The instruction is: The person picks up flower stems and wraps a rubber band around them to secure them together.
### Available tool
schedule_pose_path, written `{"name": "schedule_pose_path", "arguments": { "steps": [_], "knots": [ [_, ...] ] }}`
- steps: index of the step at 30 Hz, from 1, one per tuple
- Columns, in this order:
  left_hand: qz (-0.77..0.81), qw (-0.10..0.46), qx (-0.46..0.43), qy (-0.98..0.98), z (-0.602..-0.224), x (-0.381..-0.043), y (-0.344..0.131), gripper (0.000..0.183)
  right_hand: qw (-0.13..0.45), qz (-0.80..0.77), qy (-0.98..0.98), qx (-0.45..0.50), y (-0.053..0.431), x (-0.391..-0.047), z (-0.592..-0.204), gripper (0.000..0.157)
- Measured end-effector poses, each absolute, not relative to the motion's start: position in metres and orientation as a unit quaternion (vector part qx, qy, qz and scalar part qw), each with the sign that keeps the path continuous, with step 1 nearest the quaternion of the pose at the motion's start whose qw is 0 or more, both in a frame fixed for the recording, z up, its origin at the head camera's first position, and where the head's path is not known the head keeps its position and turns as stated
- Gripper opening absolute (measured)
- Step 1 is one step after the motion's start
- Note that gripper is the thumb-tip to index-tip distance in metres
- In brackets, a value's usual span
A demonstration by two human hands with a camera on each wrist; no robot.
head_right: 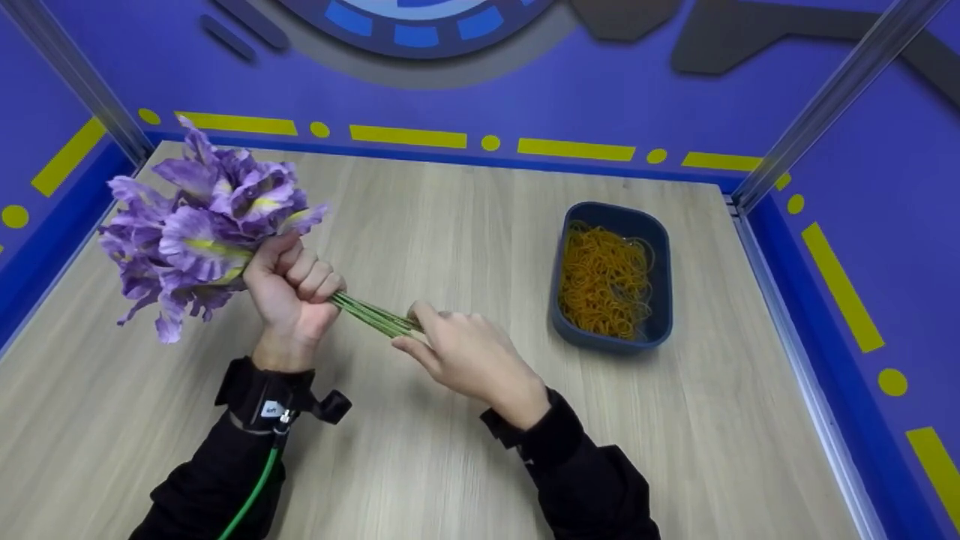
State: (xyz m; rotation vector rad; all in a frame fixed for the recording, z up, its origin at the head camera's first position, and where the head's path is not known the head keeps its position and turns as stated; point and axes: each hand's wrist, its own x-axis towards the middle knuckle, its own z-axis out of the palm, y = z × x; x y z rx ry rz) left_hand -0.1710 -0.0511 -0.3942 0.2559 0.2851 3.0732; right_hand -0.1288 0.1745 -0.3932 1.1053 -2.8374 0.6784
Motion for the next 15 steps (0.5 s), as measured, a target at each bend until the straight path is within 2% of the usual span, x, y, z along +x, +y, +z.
{"name": "schedule_pose_path", "arguments": {
  "steps": [7, 15],
  "knots": [
    [0.992, -0.002, 0.095, 0.078, -0.390, -0.172, -0.061, 0.054, 0.044, 0.222, -0.926, 0.301, 0.208, -0.138, -0.375, 0.033],
    [0.994, -0.004, 0.090, 0.068, -0.390, -0.172, -0.063, 0.053, 0.070, 0.252, -0.940, 0.220, 0.265, -0.152, -0.371, 0.032]
  ]
}}
